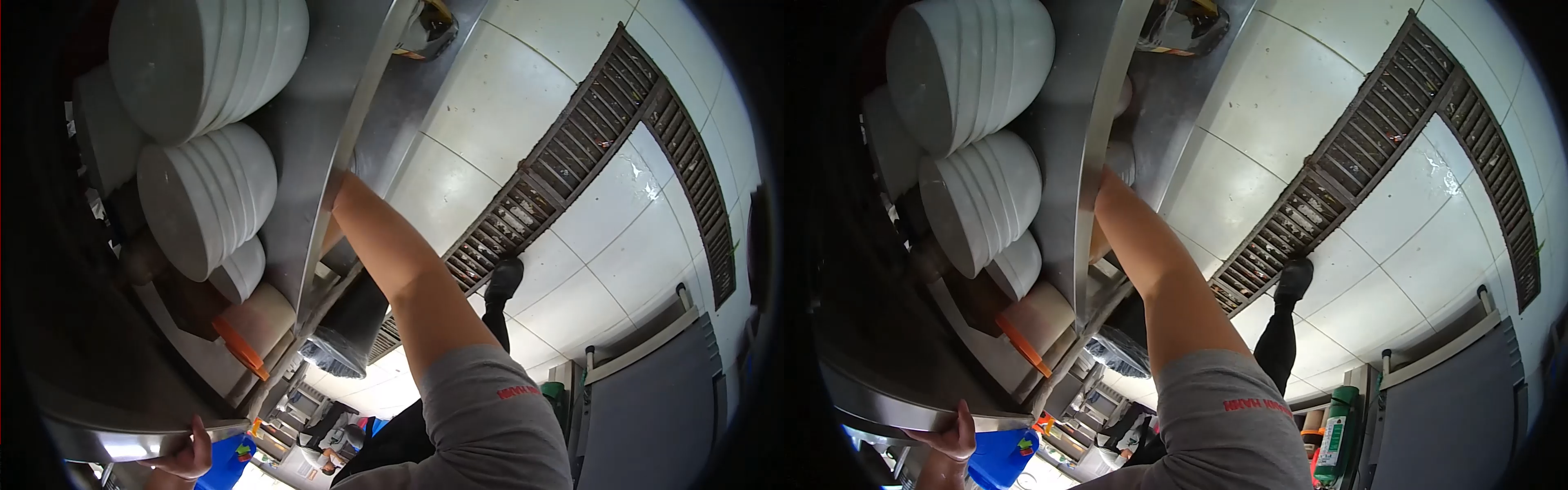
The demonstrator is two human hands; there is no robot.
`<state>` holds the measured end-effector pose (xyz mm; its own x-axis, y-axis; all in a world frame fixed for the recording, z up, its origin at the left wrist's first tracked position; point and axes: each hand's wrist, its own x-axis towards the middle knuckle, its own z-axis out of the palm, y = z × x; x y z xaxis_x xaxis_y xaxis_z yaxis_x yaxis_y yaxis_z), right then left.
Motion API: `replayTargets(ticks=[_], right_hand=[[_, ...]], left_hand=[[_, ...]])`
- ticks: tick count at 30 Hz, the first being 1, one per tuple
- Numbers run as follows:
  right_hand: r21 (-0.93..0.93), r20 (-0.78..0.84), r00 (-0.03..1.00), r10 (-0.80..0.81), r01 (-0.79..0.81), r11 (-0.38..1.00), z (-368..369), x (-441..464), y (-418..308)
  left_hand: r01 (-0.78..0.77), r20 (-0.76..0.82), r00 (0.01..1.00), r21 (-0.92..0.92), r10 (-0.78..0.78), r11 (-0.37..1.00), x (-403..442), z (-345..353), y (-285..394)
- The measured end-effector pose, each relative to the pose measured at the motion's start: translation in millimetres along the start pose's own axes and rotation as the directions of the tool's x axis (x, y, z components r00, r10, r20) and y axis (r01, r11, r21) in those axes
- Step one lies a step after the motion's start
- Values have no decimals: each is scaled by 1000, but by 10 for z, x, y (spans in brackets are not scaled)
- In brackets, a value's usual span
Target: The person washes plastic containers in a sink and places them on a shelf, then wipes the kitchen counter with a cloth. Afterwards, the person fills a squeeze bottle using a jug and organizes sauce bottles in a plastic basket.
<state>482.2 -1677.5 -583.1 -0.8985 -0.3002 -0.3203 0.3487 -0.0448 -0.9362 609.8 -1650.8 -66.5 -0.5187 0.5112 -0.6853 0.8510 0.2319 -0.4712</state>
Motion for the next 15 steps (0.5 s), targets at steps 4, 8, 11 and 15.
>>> replayTargets(ticks=[4,8,11,15], right_hand=[[2,-8,1000,-29,29,1000,141,6,-31],[-2,-25,999,-48,48,999,204,-12,-54],[-11,-28,998,-59,58,998,86,156,-63],[-37,-43,994,-97,95,995,-135,372,-163]], left_hand=[[-87,-86,991,133,99,987,-77,59,-40],[1,-85,996,120,10,993,-455,220,155],[245,205,957,-203,-204,948,-847,179,230],[677,421,734,-518,-533,523,-1104,188,411]])
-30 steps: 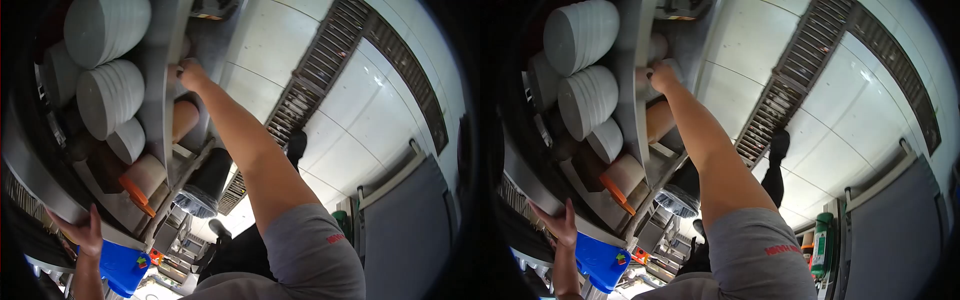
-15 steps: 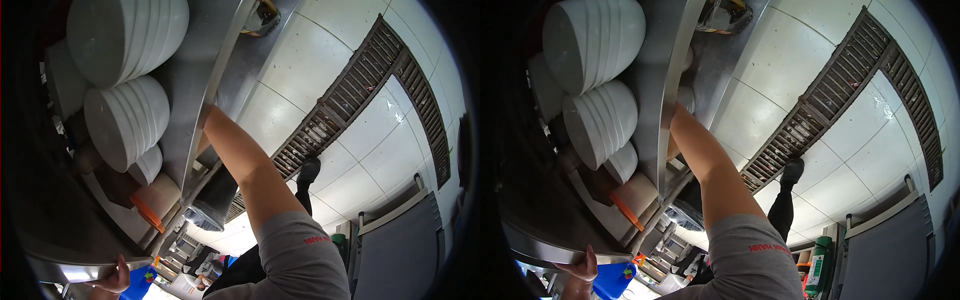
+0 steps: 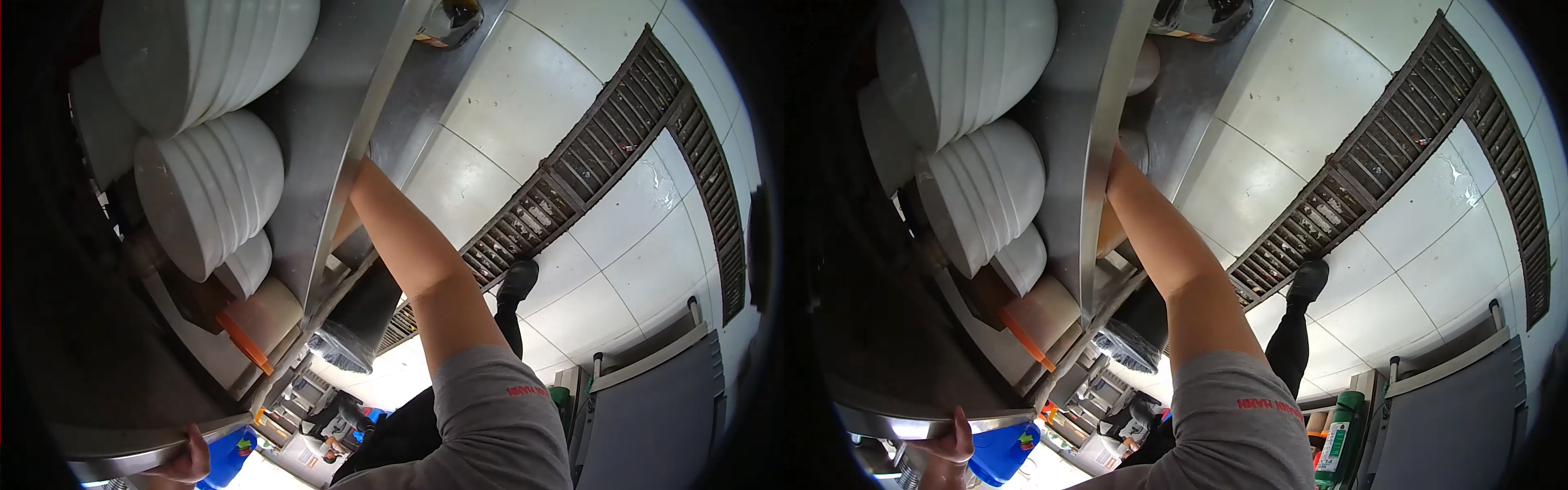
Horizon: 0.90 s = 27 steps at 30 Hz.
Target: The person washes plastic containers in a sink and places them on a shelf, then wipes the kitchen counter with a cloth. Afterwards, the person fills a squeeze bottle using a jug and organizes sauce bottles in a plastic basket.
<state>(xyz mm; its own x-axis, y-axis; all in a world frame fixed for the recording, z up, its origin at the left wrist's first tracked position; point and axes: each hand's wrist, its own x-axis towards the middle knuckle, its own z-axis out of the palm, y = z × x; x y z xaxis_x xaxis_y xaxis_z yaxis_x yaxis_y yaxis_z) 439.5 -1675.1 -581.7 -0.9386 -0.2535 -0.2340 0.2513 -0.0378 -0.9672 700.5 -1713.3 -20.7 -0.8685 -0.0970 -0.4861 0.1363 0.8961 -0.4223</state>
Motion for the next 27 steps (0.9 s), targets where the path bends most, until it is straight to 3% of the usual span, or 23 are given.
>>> replayTargets(ticks=[1,2,3,4,8,13,14,16,18,20,21,22,23,24,25,26,27], right_hand=[[-5,-3,1000,-13,13,1000,-42,53,-40],[-7,-8,1000,-24,24,1000,-85,102,-90],[-12,-17,999,-34,34,999,-138,156,-138],[-16,-23,999,-43,43,999,-196,212,-195],[-58,-79,994,-70,66,996,-516,183,-326],[-155,-196,979,-58,28,988,-1011,-145,-381],[-177,-223,974,-42,1,984,-1117,-213,-385],[-190,-314,948,43,-108,976,-1349,-329,-354],[-102,-456,846,278,-360,927,-1610,-460,-239],[-393,-337,914,225,-354,849,-1724,-726,678],[-501,-194,929,315,-370,783,-1745,-900,1516],[-378,-200,801,564,-594,710,-2001,-1250,1346],[-471,-272,852,448,-524,710,-2105,-1630,1718],[-480,-273,733,623,-665,572,-2314,-1936,1844],[-532,-166,671,723,-678,507,-2571,-2246,1996],[-457,-246,507,826,-813,362,-2713,-2582,2387],[-636,-186,651,736,-651,415,-2905,-3048,3000]], left_hand=[[-4,2,1000,-1,4,1000,-4,1,-80],[-213,-59,971,218,230,953,-8,-20,-203],[-381,-68,889,436,452,815,57,-58,-210],[-383,-68,888,440,455,812,85,-84,-179],[-300,-224,923,88,312,950,477,-127,217],[-229,-455,884,-219,109,948,826,-107,529],[-210,-444,887,-148,125,966,842,-143,555],[-217,-446,888,-196,110,956,880,-148,593],[-237,-450,889,-296,84,926,889,-116,592],[-187,-434,899,-268,55,945,908,-149,616],[-131,-419,908,-235,21,963,915,-152,632],[-166,-412,911,-435,-31,885,926,-91,613],[-175,-419,907,-451,-34,875,956,-82,644],[-198,-432,902,-447,-17,873,991,-96,683],[-222,-444,896,-442,3,869,1034,-122,709],[-320,-499,859,-354,112,879,1098,-152,714],[-328,-508,855,-369,107,869,1167,-220,777]])
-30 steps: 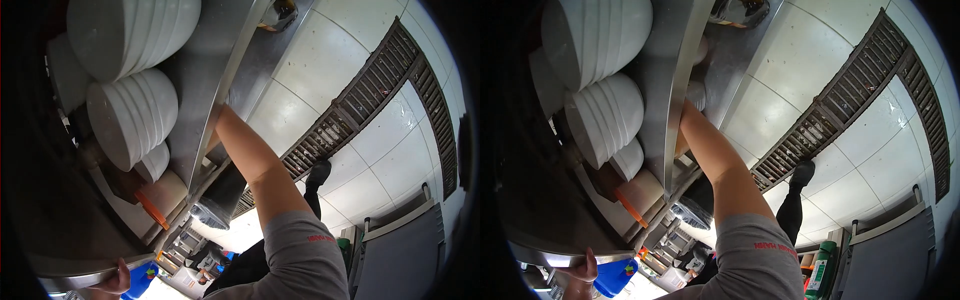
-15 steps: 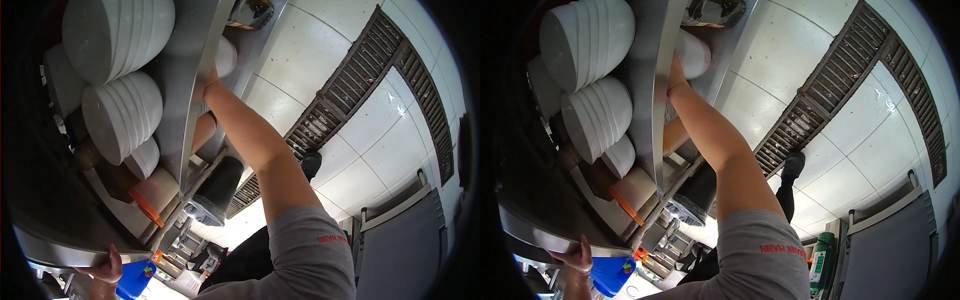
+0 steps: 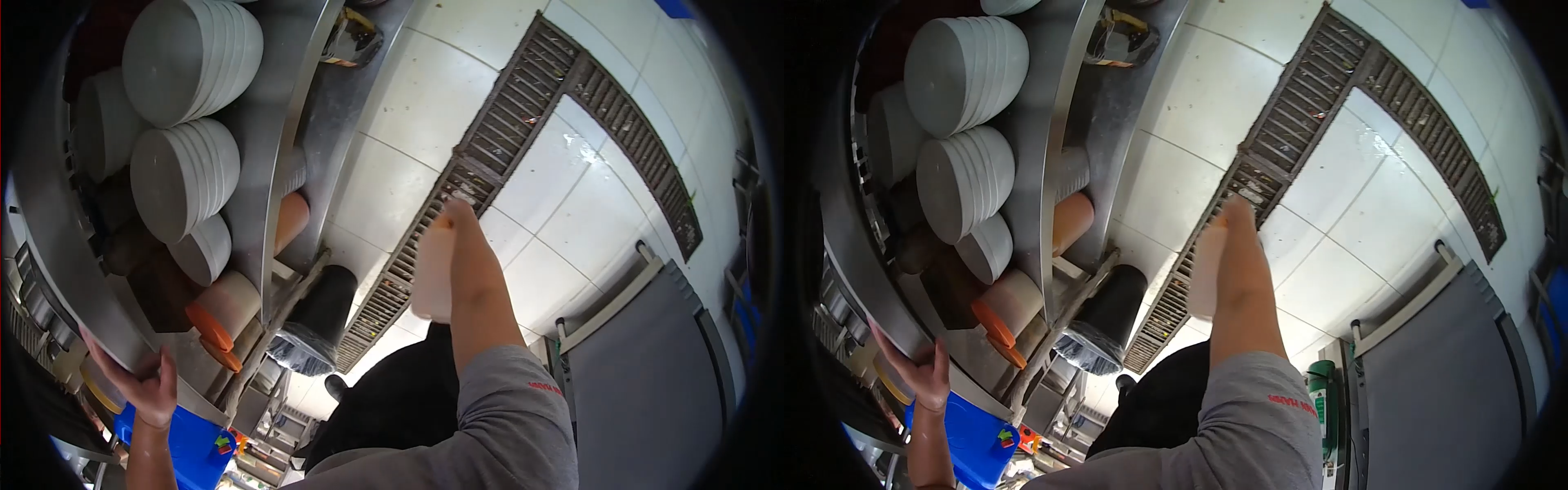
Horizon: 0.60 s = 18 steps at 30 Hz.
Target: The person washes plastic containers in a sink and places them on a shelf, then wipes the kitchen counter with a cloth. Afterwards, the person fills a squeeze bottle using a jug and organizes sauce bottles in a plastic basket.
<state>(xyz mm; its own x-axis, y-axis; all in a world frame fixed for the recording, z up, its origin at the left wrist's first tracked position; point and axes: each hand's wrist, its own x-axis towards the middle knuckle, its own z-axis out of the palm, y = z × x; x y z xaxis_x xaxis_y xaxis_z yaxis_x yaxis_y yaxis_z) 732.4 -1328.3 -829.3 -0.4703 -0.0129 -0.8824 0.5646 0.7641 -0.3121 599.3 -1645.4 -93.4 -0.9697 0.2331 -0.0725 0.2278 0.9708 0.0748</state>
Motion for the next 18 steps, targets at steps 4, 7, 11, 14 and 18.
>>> replayTargets(ticks=[4,7,11,14,18], right_hand=[[-258,350,911,220,-133,957,-636,-1040,1362],[-97,455,799,393,-394,914,-1294,-1990,1900],[225,421,678,603,-722,654,-2216,-3501,1589],[273,476,684,553,-712,646,-2242,-4152,1755],[709,-58,828,557,-359,607,-2340,-5641,1349]], left_hand=[[-62,30,998,23,62,998,265,13,277],[-66,4,998,-80,67,995,282,-12,317],[-96,-28,995,-110,93,989,253,-88,327],[-141,-62,989,-61,137,988,229,-178,349],[-160,-82,985,-70,154,985,168,-237,356]])
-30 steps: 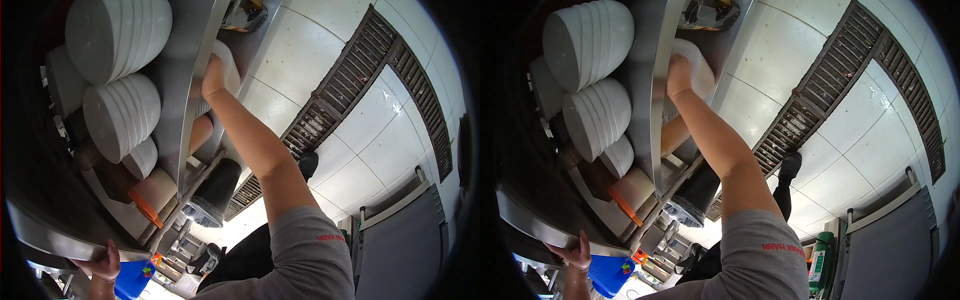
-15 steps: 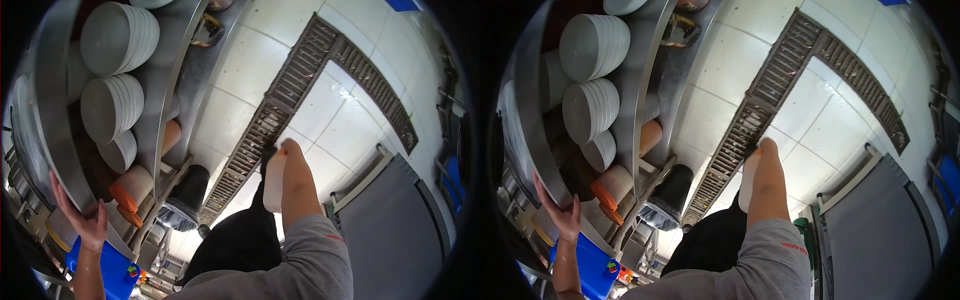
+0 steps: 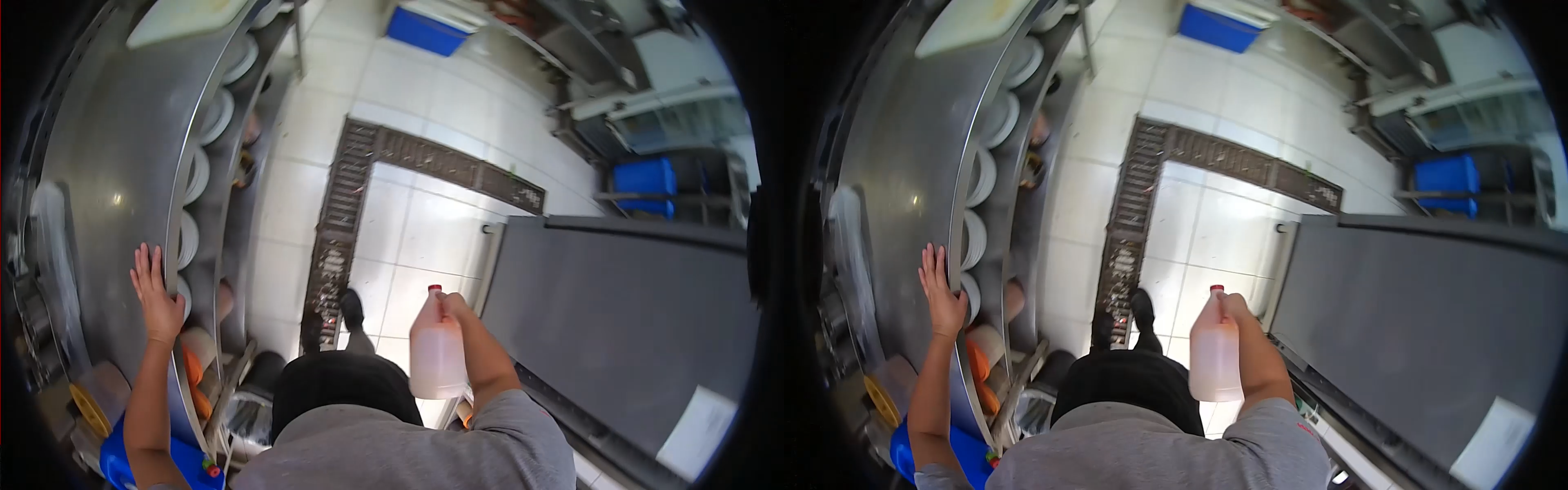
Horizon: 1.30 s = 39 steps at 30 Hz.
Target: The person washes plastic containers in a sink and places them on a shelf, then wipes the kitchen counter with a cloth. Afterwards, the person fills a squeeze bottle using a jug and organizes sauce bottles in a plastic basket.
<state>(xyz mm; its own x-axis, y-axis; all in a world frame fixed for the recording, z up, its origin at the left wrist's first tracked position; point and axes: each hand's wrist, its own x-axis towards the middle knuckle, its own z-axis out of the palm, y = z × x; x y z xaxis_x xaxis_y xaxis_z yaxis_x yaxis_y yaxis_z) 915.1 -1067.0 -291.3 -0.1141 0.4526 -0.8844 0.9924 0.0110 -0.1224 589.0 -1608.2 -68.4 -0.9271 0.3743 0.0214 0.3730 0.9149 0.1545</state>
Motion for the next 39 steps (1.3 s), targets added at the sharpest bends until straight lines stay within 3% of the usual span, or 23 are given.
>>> replayTargets(ticks=[1,4,6,7,10,11,12,13,14,15,16,17,19,20,21,22,23,24,26,27,32,36,39], right_hand=[[38,-48,999,-1,3,999,-126,-312,47],[409,-352,898,-265,403,819,-310,-1505,396],[362,-534,774,-341,573,735,-93,-1865,1050],[394,-582,764,-278,564,726,-41,-2128,1239],[506,-795,603,-62,717,480,89,-3135,1644],[506,-817,575,-45,751,424,114,-3475,1777],[495,-839,543,-29,785,374,126,-3775,1948],[513,-842,539,30,783,351,190,-4070,2139],[527,-843,530,87,784,328,229,-4342,2347],[560,-825,548,139,759,331,241,-4606,2551],[592,-806,556,205,736,329,264,-4862,2747],[561,-825,486,290,770,304,324,-5118,2884],[516,-829,398,393,816,262,554,-5385,3235],[499,-833,385,397,833,240,706,-5475,3477],[521,-842,355,406,733,438,833,-5652,3760],[514,-836,317,449,738,436,1013,-5829,4023],[576,-804,358,475,668,472,1177,-5976,4271],[635,-766,397,505,587,502,1347,-6095,4504],[691,-707,385,593,555,464,1673,-6318,5076],[741,-650,407,642,528,415,1865,-6404,5314],[823,-487,257,835,456,340,2494,-6861,6317],[816,-347,155,925,536,217,2762,-7139,6982],[844,-228,155,961,524,115,2796,-7352,7426]], left_hand=[[26,5,1000,20,-26,999,-16,-20,17],[-33,-5,999,6,33,999,-111,8,-15],[-27,-58,998,-1,27,1000,-169,3,-58],[-49,-57,997,2,49,999,-173,23,-131],[-59,-181,980,128,82,990,-226,143,-85],[-165,-188,964,121,186,979,-135,208,137],[-387,-186,912,-88,367,918,-137,312,464],[-559,-201,829,-296,522,774,-265,348,792],[-546,-56,791,-512,609,663,-446,254,1502],[-658,-100,643,-581,760,480,-551,538,2005],[-625,-66,515,-711,854,322,-970,170,2823],[-569,-127,356,-815,926,107,-1432,-96,3506],[-585,-135,-68,-797,989,-149,-2415,-951,4485],[-548,-227,-304,-753,925,-364,-2909,-1211,4826],[-474,-301,-505,-687,809,-551,-3404,-1460,5123],[-397,-307,-653,-640,692,-658,-3918,-1764,5311],[-293,-287,-774,-629,565,-720,-4388,-1986,5491],[-255,-306,-795,-616,525,-745,-4787,-2040,5645],[-91,-120,-972,-599,202,-795,-5716,-2060,5940],[32,-177,-980,-591,91,-806,-6147,-1897,6072],[303,-153,-950,-661,-272,-686,-8075,-1693,6182],[483,-379,-874,-604,-305,-633,-9334,-1667,6134],[170,-152,-983,-547,-102,-820,-10099,-1656,6111]])
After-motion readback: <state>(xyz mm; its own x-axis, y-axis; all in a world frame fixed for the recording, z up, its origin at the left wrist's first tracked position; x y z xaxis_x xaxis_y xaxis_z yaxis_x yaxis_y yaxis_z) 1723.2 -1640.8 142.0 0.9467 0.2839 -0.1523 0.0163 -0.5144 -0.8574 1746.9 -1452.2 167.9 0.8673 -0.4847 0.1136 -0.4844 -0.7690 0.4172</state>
